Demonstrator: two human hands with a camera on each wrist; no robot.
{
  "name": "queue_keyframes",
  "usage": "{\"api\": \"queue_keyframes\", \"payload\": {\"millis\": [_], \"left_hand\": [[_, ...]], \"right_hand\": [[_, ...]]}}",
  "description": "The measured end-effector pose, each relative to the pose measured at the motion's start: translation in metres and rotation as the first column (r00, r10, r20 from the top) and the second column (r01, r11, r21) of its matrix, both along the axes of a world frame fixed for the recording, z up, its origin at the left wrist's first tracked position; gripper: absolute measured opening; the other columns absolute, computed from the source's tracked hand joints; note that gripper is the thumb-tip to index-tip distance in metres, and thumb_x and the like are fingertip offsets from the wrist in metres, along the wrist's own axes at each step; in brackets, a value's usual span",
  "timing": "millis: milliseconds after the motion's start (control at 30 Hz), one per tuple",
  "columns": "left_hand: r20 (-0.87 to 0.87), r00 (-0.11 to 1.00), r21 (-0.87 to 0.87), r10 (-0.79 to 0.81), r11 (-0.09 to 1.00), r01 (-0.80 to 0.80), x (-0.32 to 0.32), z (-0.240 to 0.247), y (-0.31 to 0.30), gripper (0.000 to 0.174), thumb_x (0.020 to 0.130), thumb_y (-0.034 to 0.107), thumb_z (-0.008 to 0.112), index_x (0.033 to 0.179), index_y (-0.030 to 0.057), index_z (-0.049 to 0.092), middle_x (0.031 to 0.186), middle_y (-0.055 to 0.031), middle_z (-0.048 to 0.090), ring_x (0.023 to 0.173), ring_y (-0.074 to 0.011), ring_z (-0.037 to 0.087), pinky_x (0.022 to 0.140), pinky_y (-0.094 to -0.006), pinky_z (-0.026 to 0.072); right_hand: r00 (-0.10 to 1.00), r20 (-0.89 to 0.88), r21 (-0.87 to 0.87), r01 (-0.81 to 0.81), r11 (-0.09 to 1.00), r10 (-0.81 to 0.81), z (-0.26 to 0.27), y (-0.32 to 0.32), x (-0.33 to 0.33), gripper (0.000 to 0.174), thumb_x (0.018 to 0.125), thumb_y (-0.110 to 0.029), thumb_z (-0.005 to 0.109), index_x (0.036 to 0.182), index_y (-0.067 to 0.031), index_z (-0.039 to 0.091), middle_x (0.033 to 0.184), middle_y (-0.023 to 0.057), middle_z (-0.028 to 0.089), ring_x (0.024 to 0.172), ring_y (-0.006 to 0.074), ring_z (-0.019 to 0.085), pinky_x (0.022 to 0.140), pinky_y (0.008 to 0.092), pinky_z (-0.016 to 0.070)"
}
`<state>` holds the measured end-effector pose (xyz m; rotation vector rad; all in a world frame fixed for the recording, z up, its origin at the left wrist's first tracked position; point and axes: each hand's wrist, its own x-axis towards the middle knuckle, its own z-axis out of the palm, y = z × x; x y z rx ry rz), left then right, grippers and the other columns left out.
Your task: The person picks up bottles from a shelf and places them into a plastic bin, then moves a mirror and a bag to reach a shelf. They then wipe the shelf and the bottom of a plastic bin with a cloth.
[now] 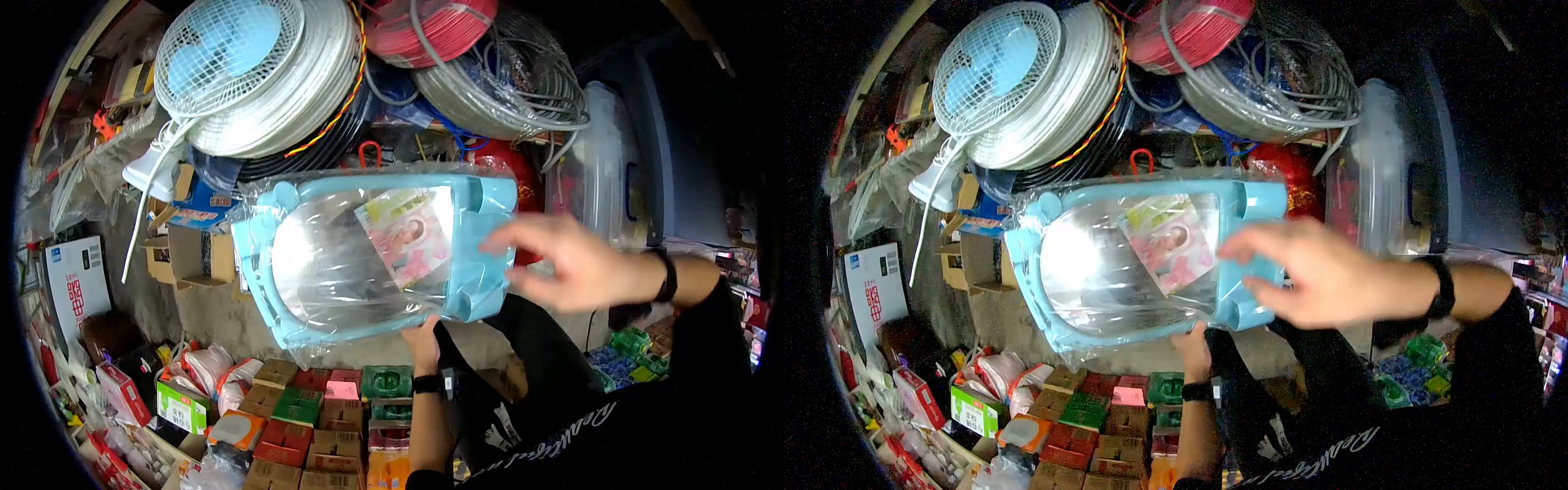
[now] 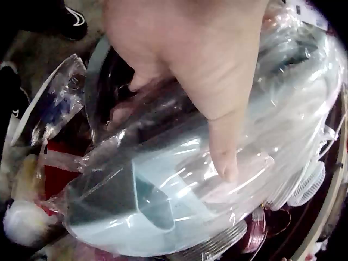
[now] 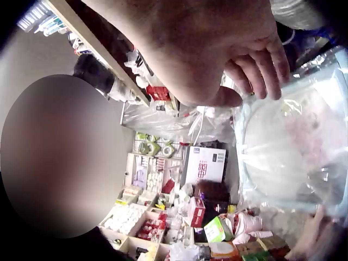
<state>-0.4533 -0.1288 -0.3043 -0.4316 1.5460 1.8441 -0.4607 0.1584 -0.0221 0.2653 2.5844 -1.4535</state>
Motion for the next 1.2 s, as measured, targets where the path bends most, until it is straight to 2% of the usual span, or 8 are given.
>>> {"api": "queue_keyframes", "payload": {"millis": [100, 233, 400, 567, 733, 833, 1000, 1200], "left_hand": [[-0.007, 0.98, -0.141, -0.199, 0.97, 0.196, -0.016, 0.029, -0.005, 0.046, 0.08, -0.007, 0.068, 0.125, -0.0055, 0.058, 0.113, -0.0071, 0.064, 0.102, -0.0178, 0.061, 0.092, -0.032, 0.0478], [0.204, 0.936, 0.111, -0.287, 0.957, 0.269, -0.031, 0.036, -0.036, 0.065, 0.081, -0.007, 0.068, 0.142, -0.0019, 0.047, 0.13, -0.0093, 0.059, 0.117, -0.0202, 0.057, 0.098, -0.0335, 0.0465], [0.081, 0.857, 0.087, -0.509, 0.86, 0.502, -0.04, 0.02, -0.09, 0.079, 0.08, -0.006, 0.073, 0.149, 0.0011, 0.034, 0.144, -0.0153, 0.048, 0.129, -0.0299, 0.052, 0.104, -0.0438, 0.0487], [0.222, 0.894, 0.235, -0.39, 0.911, 0.339, -0.056, 0.068, -0.083, 0.067, 0.092, 0.001, 0.063, 0.15, 0.0, 0.029, 0.131, -0.0192, 0.057, 0.115, -0.0362, 0.063, 0.094, -0.0449, 0.0563], [0.304, 0.887, 0.161, -0.347, 0.937, 0.311, -0.048, 0.057, -0.066, 0.046, 0.102, 0.015, 0.057, 0.141, -0.0021, 0.04, 0.117, -0.019, 0.064, 0.1, -0.0348, 0.07, 0.088, -0.0431, 0.0593], [0.326, 0.908, 0.171, -0.263, 0.961, 0.217, -0.041, 0.056, -0.049, 0.039, 0.103, 0.022, 0.057, 0.127, -0.0079, 0.05, 0.117, -0.0199, 0.064, 0.098, -0.0341, 0.07, 0.086, -0.04, 0.06], [0.32, 0.941, 0.166, -0.11, 0.984, 0.058, -0.058, 0.047, -0.013, 0.043, 0.103, 0.025, 0.057, 0.12, -0.0136, 0.051, 0.106, -0.0144, 0.064, 0.089, -0.0285, 0.071, 0.085, -0.0353, 0.0601], [0.228, 0.969, 0.032, -0.095, 0.995, 0.09, -0.061, 0.041, 0.001, 0.048, 0.101, 0.035, 0.06, 0.108, -0.0126, 0.057, 0.096, -0.0134, 0.064, 0.083, -0.0247, 0.071, 0.073, -0.0331, 0.0612]], "right_hand": [[0.998, 0.062, -0.25, -0.011, 0.968, 0.027, 0.003, -0.028, 0.042, 0.034, 0.091, -0.007, 0.063, 0.123, -0.0007, 0.056, 0.111, 0.0146, 0.067, 0.101, 0.0275, 0.069, 0.088, 0.0376, 0.0558], [0.964, 0.264, -0.452, 0.162, 0.877, -0.042, -0.015, -0.048, 0.085, 0.033, 0.095, -0.006, 0.062, 0.126, -0.0011, 0.054, 0.11, 0.0092, 0.068, 0.099, 0.0178, 0.067, 0.084, 0.0322, 0.0551], [0.844, 0.48, -0.314, 0.419, 0.852, -0.238, -0.046, -0.079, 0.132, 0.028, 0.095, -0.007, 0.062, 0.122, -0.0014, 0.055, 0.11, 0.0087, 0.067, 0.101, 0.0163, 0.066, 0.084, 0.0317, 0.0542], [0.813, 0.507, -0.244, 0.453, 0.858, -0.285, -0.077, -0.096, 0.156, 0.028, 0.095, -0.008, 0.063, 0.12, 0.0, 0.054, 0.107, 0.01, 0.068, 0.095, 0.0167, 0.066, 0.082, 0.0319, 0.0534], [0.793, 0.493, 0.291, 0.237, 0.927, -0.357, -0.171, -0.122, 0.201, 0.046, 0.09, -0.025, 0.061, 0.127, -0.0002, 0.048, 0.095, 0.026, 0.067, 0.09, 0.0456, 0.065, 0.078, 0.0526, 0.0512], [0.715, 0.583, 0.403, 0.156, 0.902, -0.385, -0.206, -0.139, 0.217, 0.046, 0.09, -0.027, 0.062, 0.125, 0.0, 0.049, 0.093, 0.0238, 0.068, 0.088, 0.0429, 0.066, 0.076, 0.0518, 0.0516], [0.553, 0.562, 0.311, 0.547, 0.777, -0.615, -0.219, -0.142, 0.215, 0.041, 0.089, -0.031, 0.066, 0.111, 0.0011, 0.054, 0.092, 0.0208, 0.068, 0.09, 0.0386, 0.067, 0.079, 0.0468, 0.0521], [0.344, 0.637, 0.405, 0.612, 0.68, -0.689, -0.224, -0.116, 0.216, 0.049, 0.092, -0.042, 0.061, 0.114, 0.0018, 0.057, 0.098, 0.0217, 0.069, 0.095, 0.0378, 0.067, 0.083, 0.044, 0.0516]]}}
